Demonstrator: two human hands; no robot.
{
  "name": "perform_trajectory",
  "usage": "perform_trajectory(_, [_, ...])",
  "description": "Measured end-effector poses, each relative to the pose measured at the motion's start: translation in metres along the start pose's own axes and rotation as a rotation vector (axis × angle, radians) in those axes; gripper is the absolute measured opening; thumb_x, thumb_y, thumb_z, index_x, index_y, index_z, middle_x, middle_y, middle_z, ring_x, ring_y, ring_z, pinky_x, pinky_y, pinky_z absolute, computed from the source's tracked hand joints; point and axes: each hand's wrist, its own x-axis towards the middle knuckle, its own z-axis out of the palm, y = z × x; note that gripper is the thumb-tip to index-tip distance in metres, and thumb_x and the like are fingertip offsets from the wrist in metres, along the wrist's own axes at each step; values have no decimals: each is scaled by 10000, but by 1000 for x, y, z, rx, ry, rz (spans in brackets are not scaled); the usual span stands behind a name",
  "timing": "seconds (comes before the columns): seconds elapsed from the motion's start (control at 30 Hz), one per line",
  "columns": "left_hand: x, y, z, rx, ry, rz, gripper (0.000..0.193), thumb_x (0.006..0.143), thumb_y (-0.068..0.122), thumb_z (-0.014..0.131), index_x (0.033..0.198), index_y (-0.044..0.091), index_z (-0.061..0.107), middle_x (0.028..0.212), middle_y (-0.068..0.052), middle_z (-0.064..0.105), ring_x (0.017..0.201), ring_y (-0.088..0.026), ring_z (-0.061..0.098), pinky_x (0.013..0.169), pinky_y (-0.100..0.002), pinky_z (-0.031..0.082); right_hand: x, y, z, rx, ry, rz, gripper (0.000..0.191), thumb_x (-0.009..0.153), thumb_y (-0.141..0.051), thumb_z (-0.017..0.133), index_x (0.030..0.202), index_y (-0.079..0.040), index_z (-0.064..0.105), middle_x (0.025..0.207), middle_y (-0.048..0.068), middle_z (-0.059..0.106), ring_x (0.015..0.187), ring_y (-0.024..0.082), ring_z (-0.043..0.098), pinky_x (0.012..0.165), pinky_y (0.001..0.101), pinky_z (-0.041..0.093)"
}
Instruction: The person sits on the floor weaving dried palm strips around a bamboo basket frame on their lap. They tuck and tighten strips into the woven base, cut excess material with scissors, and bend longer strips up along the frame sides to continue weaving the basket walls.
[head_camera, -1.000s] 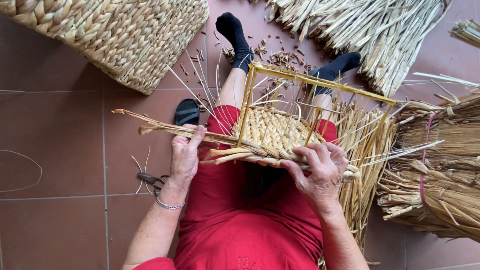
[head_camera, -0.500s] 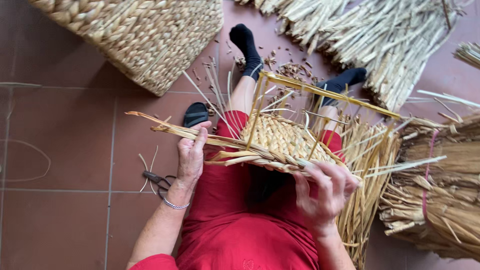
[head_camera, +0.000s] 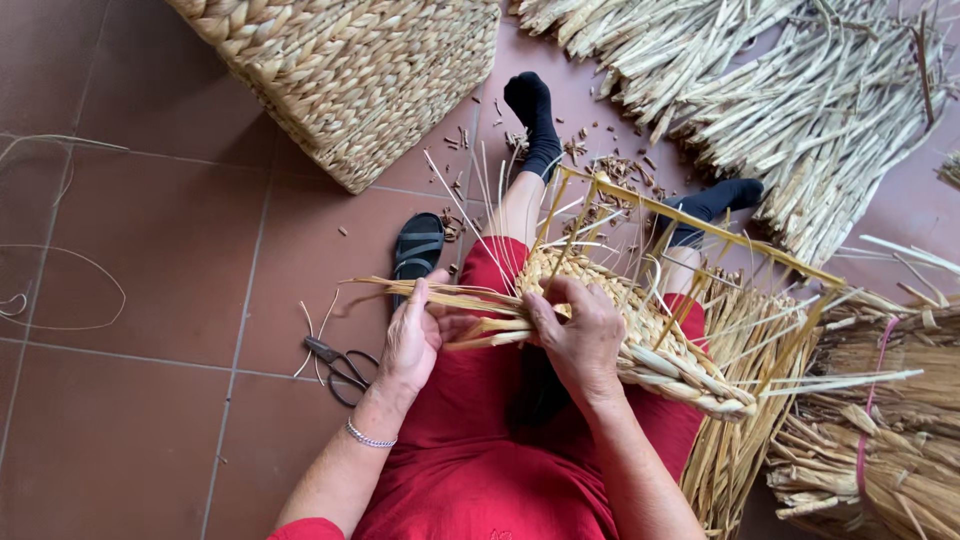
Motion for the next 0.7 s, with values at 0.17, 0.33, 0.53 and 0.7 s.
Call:
perform_trajectory(0.17, [-25,31,9,1214,-25,713,203,1002,216,686,1076,32,727,1079,-107,745,995,-264,705,923,-372,567,0,6,11,114,5,17,195,865,-179,802,1017,-68,753,881,70,746,811,207,711,752,353,553])
perform_trajectory(0.33, [-21,61,54,1590,-242,1141,261,847,238,782,992,39,697,963,-107,647,938,-296,616,832,-425,525,-2,6,12,206,-51,113,173,881,-159,787,1010,-53,741,909,72,741,828,155,748,730,307,576])
perform_trajectory(0.53, [23,67,75,1670,-707,748,298,826,349,767,854,66,680,847,-104,671,871,-306,659,781,-466,520,-1,3,5,149,-21,45,170,864,-158,811,969,-48,737,860,60,714,691,157,632,617,299,499])
perform_trajectory(0.7, [36,65,67,1474,-796,672,262,925,302,716,844,57,669,775,-127,667,765,-333,685,703,-444,539,5,1,1,209,-60,146,163,842,-146,829,936,-54,733,825,46,697,606,136,528,540,289,438])
